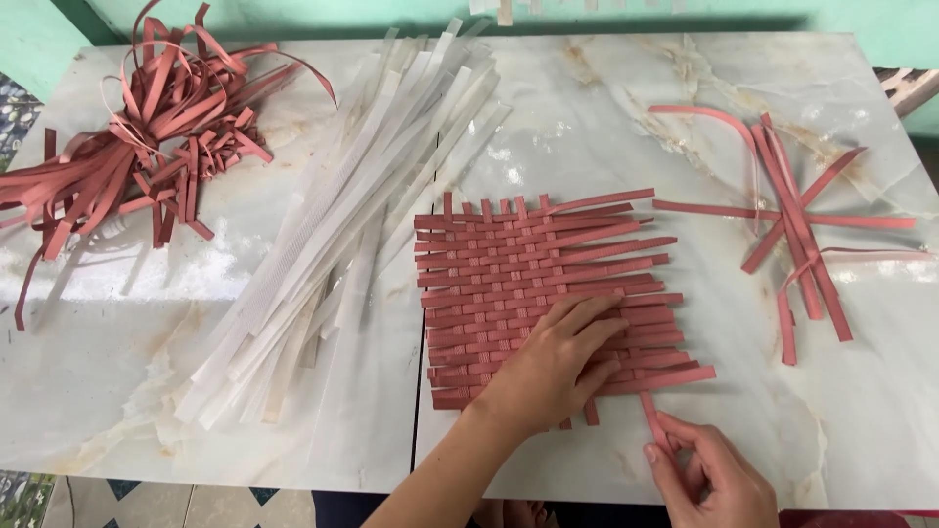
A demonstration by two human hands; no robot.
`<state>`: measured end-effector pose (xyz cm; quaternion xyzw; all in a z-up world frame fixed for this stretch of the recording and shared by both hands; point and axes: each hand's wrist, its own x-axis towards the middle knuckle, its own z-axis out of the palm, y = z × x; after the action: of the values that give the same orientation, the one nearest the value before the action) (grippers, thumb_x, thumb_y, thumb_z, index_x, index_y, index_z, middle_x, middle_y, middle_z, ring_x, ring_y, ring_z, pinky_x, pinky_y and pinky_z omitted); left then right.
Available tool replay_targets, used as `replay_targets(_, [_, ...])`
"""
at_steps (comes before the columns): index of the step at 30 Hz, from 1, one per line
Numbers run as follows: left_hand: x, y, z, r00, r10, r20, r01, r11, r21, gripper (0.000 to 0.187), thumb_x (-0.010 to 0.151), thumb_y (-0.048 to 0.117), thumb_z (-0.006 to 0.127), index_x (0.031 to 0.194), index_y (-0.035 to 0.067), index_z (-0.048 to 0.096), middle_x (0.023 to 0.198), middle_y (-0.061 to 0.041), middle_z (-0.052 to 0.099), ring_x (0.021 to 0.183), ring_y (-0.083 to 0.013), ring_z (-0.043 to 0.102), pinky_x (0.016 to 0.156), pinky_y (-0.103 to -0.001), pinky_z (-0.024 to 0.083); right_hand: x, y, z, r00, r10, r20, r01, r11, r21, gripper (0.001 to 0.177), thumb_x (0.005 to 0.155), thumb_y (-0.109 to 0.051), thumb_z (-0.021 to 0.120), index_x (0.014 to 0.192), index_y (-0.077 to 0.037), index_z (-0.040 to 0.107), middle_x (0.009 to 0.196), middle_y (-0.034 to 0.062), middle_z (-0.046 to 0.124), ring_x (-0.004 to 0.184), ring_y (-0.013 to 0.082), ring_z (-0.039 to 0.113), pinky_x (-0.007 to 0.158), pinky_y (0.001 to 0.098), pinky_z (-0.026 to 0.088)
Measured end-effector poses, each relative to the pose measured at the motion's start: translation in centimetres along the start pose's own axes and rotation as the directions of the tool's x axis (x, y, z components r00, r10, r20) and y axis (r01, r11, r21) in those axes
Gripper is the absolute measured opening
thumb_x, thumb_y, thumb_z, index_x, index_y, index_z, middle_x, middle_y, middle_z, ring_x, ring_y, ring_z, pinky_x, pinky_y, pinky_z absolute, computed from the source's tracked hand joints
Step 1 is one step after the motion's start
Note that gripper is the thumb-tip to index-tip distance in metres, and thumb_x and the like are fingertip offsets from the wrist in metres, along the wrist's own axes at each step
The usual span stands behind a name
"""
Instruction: Weaving a mat by threading thin plastic strips through a base of other strips on a table.
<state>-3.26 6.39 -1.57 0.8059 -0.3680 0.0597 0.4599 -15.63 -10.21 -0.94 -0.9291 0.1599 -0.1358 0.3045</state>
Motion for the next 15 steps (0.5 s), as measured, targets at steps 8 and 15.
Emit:
replay_targets(8, [0.4, 0.7, -0.5, 0.997, -0.080, 0.000, 0.080, 0.994, -0.073, 0.045, 0.089, 0.011, 0.062, 0.130, -0.001, 0.050, 0.138, -0.013, 0.049, 0.126, -0.0312, 0.043, 0.104, -0.046, 0.044, 0.2, -0.3, 1.0, 0.998, -0.032, -0.054, 0.033, 0.999, 0.023, 0.020, 0.076, -0.017, 0.072, 0.095, -0.019, 0.077, 0.043, -0.0009, 0.041, 0.042, 0.0098, 0.034, 0.051, 0.0184, 0.040])
replay_targets(15, [0.2, 1.2, -0.8, 0.996, -0.092, -0.018, 0.091, 0.995, -0.047, 0.039, 0.089, 0.010, 0.064, 0.125, 0.000, 0.054, 0.131, -0.012, 0.052, 0.121, -0.0295, 0.045, 0.079, -0.044, 0.057, 0.8, 6.5, 2.6, 0.941, 0.207, 0.269, -0.155, 0.967, -0.202, 0.048, 0.074, -0.034, 0.071, 0.123, -0.032, 0.067, 0.086, -0.0156, 0.077, 0.045, 0.0084, 0.047, 0.053, 0.0189, 0.046])
